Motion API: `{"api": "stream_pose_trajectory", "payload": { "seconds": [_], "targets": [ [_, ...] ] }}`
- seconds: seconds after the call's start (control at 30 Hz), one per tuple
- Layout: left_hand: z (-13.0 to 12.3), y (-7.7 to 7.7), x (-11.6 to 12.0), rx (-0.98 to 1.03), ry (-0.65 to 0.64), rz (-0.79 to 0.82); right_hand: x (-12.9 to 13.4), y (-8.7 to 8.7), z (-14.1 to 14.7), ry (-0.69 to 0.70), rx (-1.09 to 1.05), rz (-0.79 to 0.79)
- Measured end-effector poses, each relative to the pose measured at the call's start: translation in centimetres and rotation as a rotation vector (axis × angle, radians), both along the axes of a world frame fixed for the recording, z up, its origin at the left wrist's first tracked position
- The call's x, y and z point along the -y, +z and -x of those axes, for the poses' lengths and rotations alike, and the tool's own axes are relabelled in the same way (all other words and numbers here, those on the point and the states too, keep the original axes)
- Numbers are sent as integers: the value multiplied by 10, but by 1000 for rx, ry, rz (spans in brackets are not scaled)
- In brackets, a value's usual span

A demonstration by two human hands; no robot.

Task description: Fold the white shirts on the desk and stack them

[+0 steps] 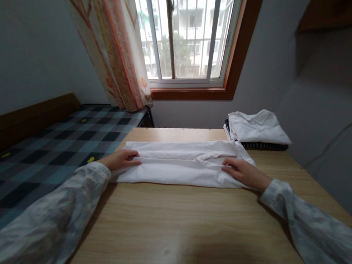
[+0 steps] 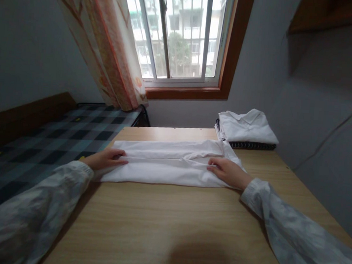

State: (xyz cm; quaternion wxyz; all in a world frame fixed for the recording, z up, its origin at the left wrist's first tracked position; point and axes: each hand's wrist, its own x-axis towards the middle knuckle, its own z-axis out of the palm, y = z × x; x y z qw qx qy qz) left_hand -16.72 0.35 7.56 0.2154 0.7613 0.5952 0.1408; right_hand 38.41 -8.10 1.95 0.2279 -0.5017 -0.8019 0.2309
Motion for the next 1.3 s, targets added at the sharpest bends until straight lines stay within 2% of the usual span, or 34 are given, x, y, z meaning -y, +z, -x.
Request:
{"api": "stream_pose_trajectory", "payload": {
  "seconds": [0.07, 0.1, 0.27, 0.4, 0.5, 0.6, 0.67, 0.73, 0.8, 0.87, 0.93, 1.07, 1.2, 1.3],
  "targets": [
    [6, -5, -4, -112, -132, 13, 0, -6, -1, -14, 73, -12],
    [10, -7, -5, -174, -155, -14, 0, -8, -1, -26, 104, -21],
    [30, -12, -9, -425, -51, -179, 3, -10, -8, -17, 174, -5],
    [30, -5, -4, -452, -58, -337, 6, 0, -16, 35, 176, 19],
    [-2, 3, 8, -447, -190, -399, 6, 14, -10, 44, 182, -74],
    [-62, 4, 20, -366, -397, -450, -4, 26, 15, 94, 163, -274],
    [-105, -4, 23, -292, -506, -495, -19, 26, 34, 118, 173, -401],
    [-137, -18, 21, -261, -580, -488, -35, 18, 45, 88, 242, -477],
    [-153, -34, 16, -257, -614, -422, -51, 2, 43, -12, 320, -475],
    [-156, -48, 12, -256, -642, -343, -60, -18, 29, -114, 367, -410],
    [-149, -56, 11, -256, -652, -294, -62, -37, 9, -155, 378, -339],
    [-135, -58, 14, -261, -648, -263, -55, -60, -22, -153, 326, -298],
    [-131, -55, 15, -268, -628, -265, -48, -62, -31, -162, 259, -281],
    [-131, -55, 16, -275, -619, -273, -42, -61, -35, -190, 169, -345]
  ]
}}
